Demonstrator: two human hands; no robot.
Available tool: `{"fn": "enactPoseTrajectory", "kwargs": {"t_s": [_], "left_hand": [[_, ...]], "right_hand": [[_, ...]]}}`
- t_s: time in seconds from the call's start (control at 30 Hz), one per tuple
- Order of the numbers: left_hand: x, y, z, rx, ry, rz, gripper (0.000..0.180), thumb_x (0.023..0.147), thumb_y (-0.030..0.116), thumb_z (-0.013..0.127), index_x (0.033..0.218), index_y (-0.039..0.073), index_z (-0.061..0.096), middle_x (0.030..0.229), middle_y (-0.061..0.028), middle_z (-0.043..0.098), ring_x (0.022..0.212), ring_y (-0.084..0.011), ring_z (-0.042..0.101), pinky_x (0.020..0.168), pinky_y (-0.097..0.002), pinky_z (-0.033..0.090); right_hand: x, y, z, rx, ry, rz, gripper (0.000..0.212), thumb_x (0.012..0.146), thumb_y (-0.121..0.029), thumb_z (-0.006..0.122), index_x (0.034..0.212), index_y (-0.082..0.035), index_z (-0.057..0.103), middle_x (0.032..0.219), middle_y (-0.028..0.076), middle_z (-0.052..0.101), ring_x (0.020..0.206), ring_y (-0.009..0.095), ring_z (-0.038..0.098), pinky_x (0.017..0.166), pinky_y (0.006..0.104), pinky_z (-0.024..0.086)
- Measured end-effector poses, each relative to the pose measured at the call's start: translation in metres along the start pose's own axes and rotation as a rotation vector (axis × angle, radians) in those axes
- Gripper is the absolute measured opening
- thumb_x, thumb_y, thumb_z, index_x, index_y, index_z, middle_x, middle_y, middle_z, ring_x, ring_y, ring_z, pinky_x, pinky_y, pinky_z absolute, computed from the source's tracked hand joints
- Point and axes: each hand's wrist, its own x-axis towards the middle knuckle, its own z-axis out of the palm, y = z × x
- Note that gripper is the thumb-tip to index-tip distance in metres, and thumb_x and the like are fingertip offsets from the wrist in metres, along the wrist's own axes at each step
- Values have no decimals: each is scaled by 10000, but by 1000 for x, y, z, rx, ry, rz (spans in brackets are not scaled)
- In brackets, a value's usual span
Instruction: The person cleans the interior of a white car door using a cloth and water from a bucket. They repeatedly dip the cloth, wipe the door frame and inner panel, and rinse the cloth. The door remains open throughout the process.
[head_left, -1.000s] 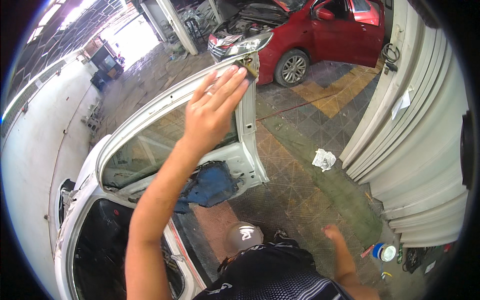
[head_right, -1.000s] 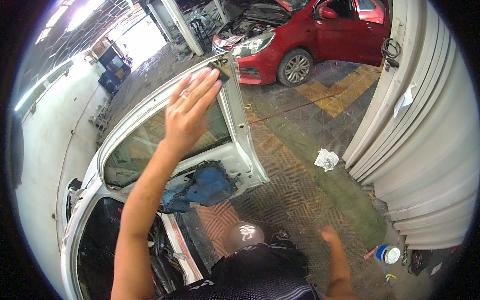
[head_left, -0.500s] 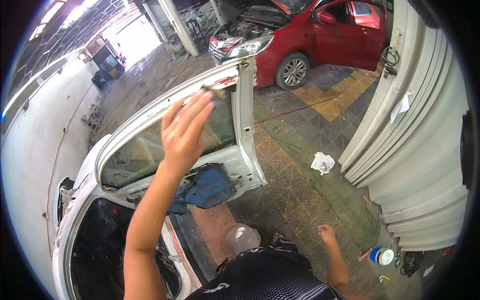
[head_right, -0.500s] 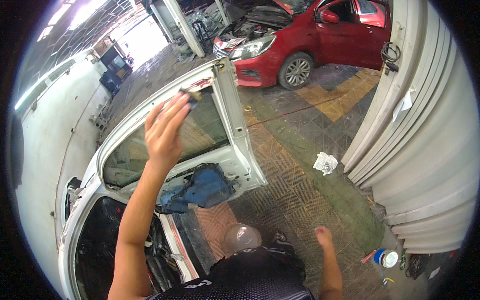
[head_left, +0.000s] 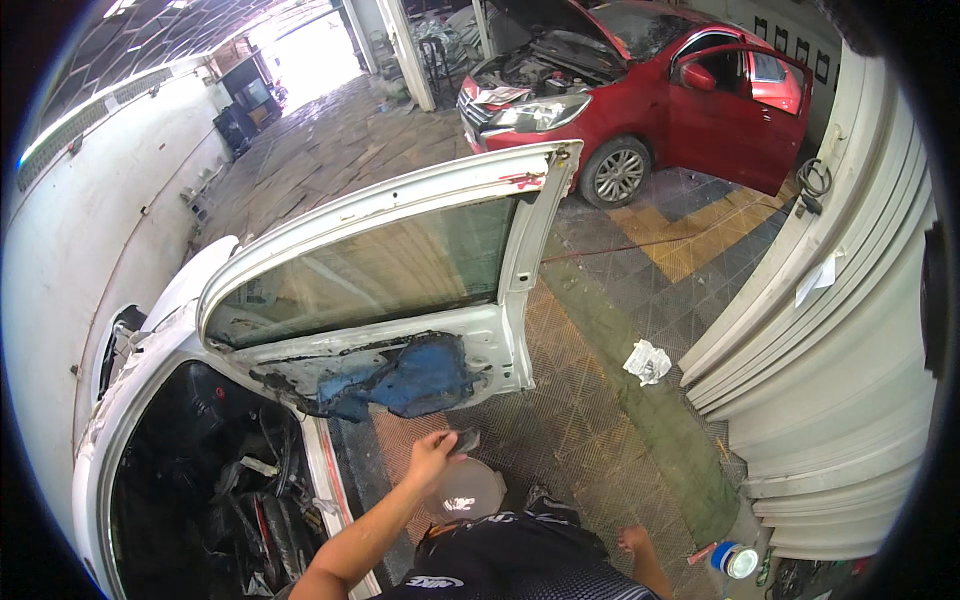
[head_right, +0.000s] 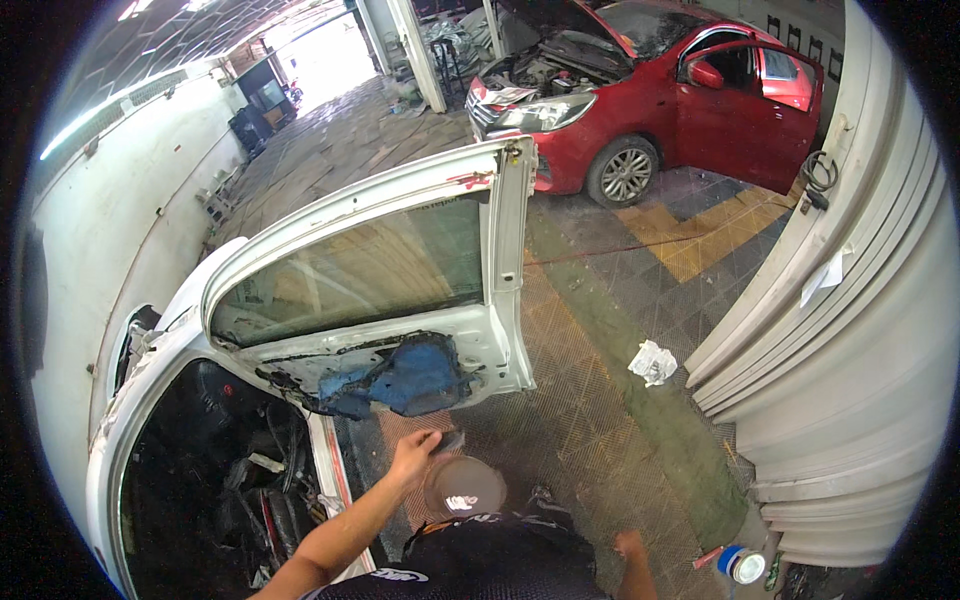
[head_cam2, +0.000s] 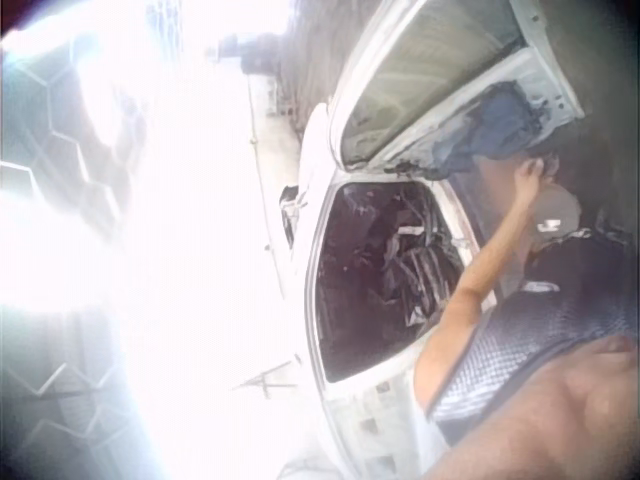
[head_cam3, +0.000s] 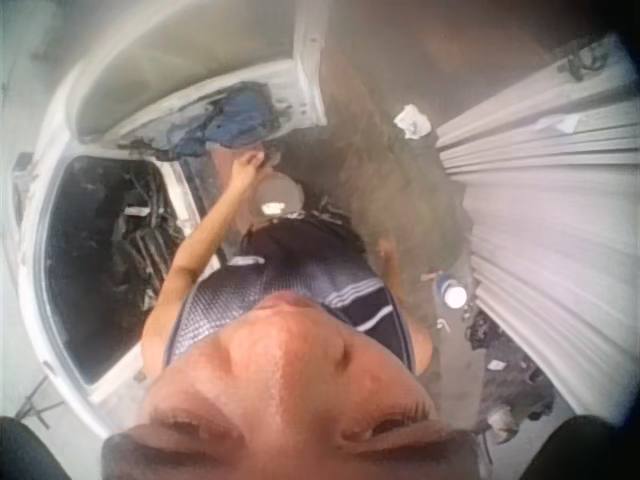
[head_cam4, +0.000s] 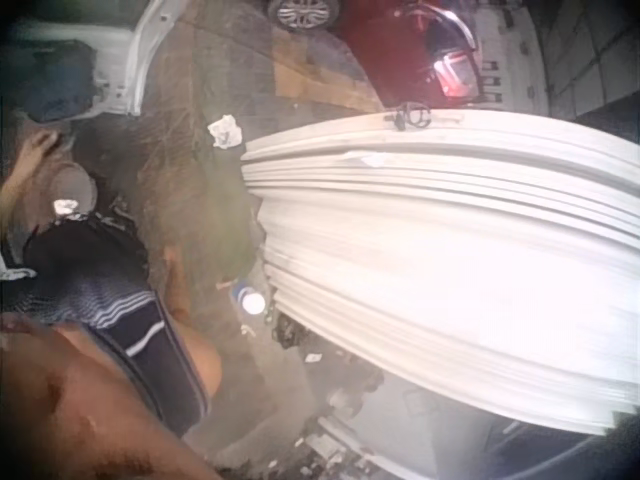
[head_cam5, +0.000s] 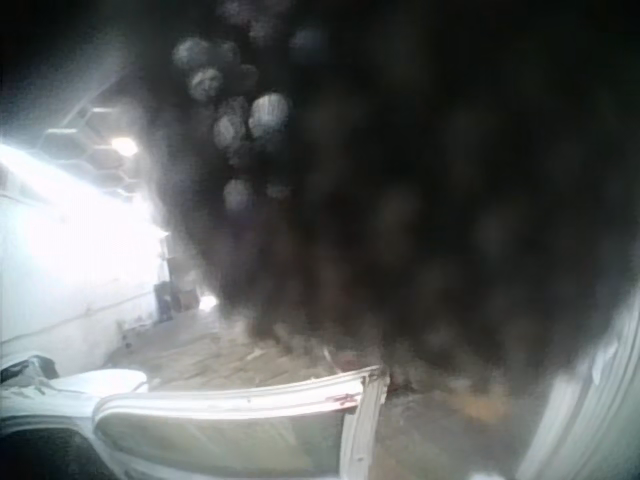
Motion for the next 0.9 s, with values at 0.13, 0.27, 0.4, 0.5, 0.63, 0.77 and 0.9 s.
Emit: {"fn": "enactPoseTrajectory", "kwargs": {"t_s": [0.13, 0.27, 0.4, 0.5, 0.63, 0.77, 0.9], "left_hand": [[-10, -13, -25, 36, 2, -12, 324, 940, 79, 730, 1206, -71, 621, 1027, -123, 703, 812, -228, 729, 715, -295, 609], [-32, 36, 6, 532, -223, 146, 233, 922, 101, 759, 1102, -31, 695, 906, -73, 729, 750, -147, 698, 654, -260, 552], [-28, 50, 32, 757, -391, 435, 183, 917, 97, 764, 1050, -24, 725, 837, -64, 734, 699, -108, 659, 632, -259, 527], [-23, 62, 33, 670, -379, 466, 180, 922, 101, 755, 1056, -15, 724, 861, -69, 743, 698, -101, 663, 629, -257, 536], [-13, 72, 17, 569, -367, 452, 184, 924, 79, 746, 1058, -40, 704, 885, -81, 748, 713, -100, 669, 637, -258, 558], [-1, 66, -7, 275, -413, 282, 168, 910, 58, 761, 1021, -41, 682, 864, -58, 734, 740, -89, 665, 646, -255, 562], [4, 61, -30, 419, -517, 332, 144, 907, 67, 772, 958, -26, 674, 885, -40, 720, 743, -77, 651, 646, -248, 541]], "right_hand": [[11, -30, -10, -334, 174, -401, 506, 971, -368, 675, 1300, 15, 658, 1219, 184, 705, 1110, 270, 678, 961, 406, 530], [-107, -197, -28, 264, -62, -795, 714, 868, -457, 806, 1394, -31, 578, 1401, 163, 618, 1252, 263, 614, 1069, 403, 483], [-193, -322, -6, 342, -461, -1191, 454, 958, -226, 740, 1348, -36, 606, 1217, 120, 702, 1066, 177, 688, 910, 314, 559], [-237, -359, 9, 281, -479, -1127, 320, 973, -167, 715, 1248, -11, 668, 1035, 97, 751, 925, 145, 716, 788, 269, 562], [-241, -365, 33, 458, -376, -1131, 239, 972, -162, 715, 1121, 25, 713, 917, 78, 759, 847, 134, 723, 727, 262, 553], [-261, -357, 53, 531, -380, -1064, 239, 965, -160, 724, 1099, 37, 715, 927, 84, 759, 847, 137, 726, 734, 259, 555], [-276, -351, 78, 620, -341, -998, 253, 948, -156, 743, 1101, 42, 712, 905, 80, 758, 815, 131, 728, 709, 260, 560]]}}
